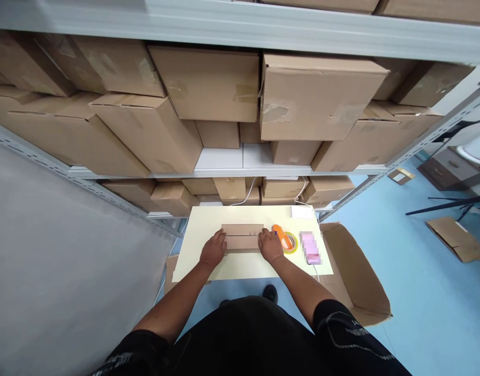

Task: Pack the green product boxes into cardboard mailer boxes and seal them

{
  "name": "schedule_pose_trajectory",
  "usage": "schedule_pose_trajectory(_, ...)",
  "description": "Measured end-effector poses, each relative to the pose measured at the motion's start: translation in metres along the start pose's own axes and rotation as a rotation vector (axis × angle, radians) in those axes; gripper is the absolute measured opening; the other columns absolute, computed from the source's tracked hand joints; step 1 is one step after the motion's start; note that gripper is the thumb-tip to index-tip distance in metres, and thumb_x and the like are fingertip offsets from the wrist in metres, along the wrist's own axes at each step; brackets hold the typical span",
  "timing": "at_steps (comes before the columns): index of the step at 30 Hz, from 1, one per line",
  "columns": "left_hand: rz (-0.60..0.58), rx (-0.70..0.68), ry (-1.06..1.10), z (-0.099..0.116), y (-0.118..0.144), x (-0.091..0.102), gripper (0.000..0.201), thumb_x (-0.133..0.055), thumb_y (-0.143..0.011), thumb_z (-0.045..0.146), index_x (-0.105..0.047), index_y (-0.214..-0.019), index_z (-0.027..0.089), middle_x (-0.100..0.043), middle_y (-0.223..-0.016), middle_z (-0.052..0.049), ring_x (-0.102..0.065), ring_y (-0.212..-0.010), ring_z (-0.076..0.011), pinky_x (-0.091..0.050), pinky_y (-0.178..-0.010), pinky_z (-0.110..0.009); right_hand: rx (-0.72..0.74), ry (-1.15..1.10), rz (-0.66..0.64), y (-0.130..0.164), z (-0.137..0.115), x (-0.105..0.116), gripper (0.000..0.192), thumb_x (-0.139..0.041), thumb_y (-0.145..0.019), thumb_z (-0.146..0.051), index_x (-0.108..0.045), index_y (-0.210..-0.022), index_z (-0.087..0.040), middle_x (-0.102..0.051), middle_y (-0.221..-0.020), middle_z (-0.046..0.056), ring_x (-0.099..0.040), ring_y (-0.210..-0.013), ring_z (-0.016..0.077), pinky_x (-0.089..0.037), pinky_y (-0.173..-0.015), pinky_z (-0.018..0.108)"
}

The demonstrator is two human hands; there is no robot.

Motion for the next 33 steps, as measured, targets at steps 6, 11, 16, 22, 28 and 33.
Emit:
schedule_pose_trajectory(6,0.011,0.035,0.111,-0.006,-0.004,0.003,0.031,-0.045,-0.101,0.024,-0.066,-0.124,0.022,-0.061,-0.141,-0.012,-0.067,-0.120,-0.0264,-0.056,-0.106,-0.042,-0.202,-0.329,0.172,0.020,0.049,0.006,0.036,-0.047,-0.099,-0.030,-0.066,-0.127,-0.018,-0.066,-0.129,0.013,-0.062,-0.115,0.0267,-0.050,-0.100,0.041)
schedule_pose_trajectory(11,0.010,0.048,0.113,-0.004,-0.002,0.004,0.030,-0.047,-0.101,0.024,-0.065,-0.124,0.022,-0.058,-0.144,-0.012,-0.067,-0.120,-0.0266,-0.057,-0.105,-0.042,-0.409,-0.117,0.058,0.042,0.104,-0.015,0.032,-0.055,-0.094,-0.037,-0.069,-0.116,-0.018,-0.069,-0.111,0.014,-0.059,-0.110,0.0297,-0.046,-0.095,0.042)
schedule_pose_trajectory(16,-0.019,0.095,0.096,-0.004,0.002,0.001,0.031,-0.045,-0.103,0.026,-0.063,-0.128,0.021,-0.055,-0.147,-0.011,-0.067,-0.120,-0.0260,-0.059,-0.102,-0.042,-0.463,-0.038,-0.179,0.041,0.116,-0.044,0.032,-0.068,-0.087,-0.039,-0.072,-0.113,-0.022,-0.068,-0.116,0.019,-0.050,-0.127,0.0396,-0.038,-0.101,0.056)
schedule_pose_trajectory(22,-0.041,0.127,0.080,0.000,-0.001,0.002,0.029,-0.046,-0.103,0.023,-0.063,-0.127,0.019,-0.055,-0.147,-0.013,-0.068,-0.118,-0.0255,-0.058,-0.104,-0.042,-0.457,-0.038,-0.118,0.033,0.119,-0.040,0.018,-0.063,-0.084,-0.027,-0.075,-0.097,-0.022,-0.072,-0.094,0.015,-0.059,-0.117,0.0368,-0.043,-0.093,0.051)
schedule_pose_trajectory(28,-0.030,0.116,0.119,0.000,0.001,0.001,0.028,-0.047,-0.103,0.023,-0.063,-0.125,0.018,-0.055,-0.145,-0.014,-0.068,-0.118,-0.0261,-0.060,-0.100,-0.042,-0.626,-0.570,-0.010,0.041,0.155,-0.010,0.026,-0.055,-0.079,-0.044,-0.067,-0.079,-0.021,-0.064,-0.067,0.003,-0.059,-0.064,0.0223,-0.044,-0.061,0.032)
schedule_pose_trajectory(33,-0.003,0.111,0.148,-0.002,0.003,-0.002,0.028,-0.047,-0.102,0.022,-0.063,-0.125,0.020,-0.054,-0.145,-0.012,-0.070,-0.112,-0.0245,-0.060,-0.098,-0.042,-0.561,-0.998,0.231,0.024,0.131,0.041,0.031,-0.053,-0.081,-0.052,-0.051,-0.069,-0.024,-0.055,-0.064,-0.001,-0.050,-0.065,0.0186,-0.040,-0.059,0.028)
Point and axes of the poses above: each hand's wrist, its own y-axis away from the middle knuckle, its own x-axis out of the back of the hand, z = x × y, the point moved 8 cm from there along -y, towards the middle knuckle
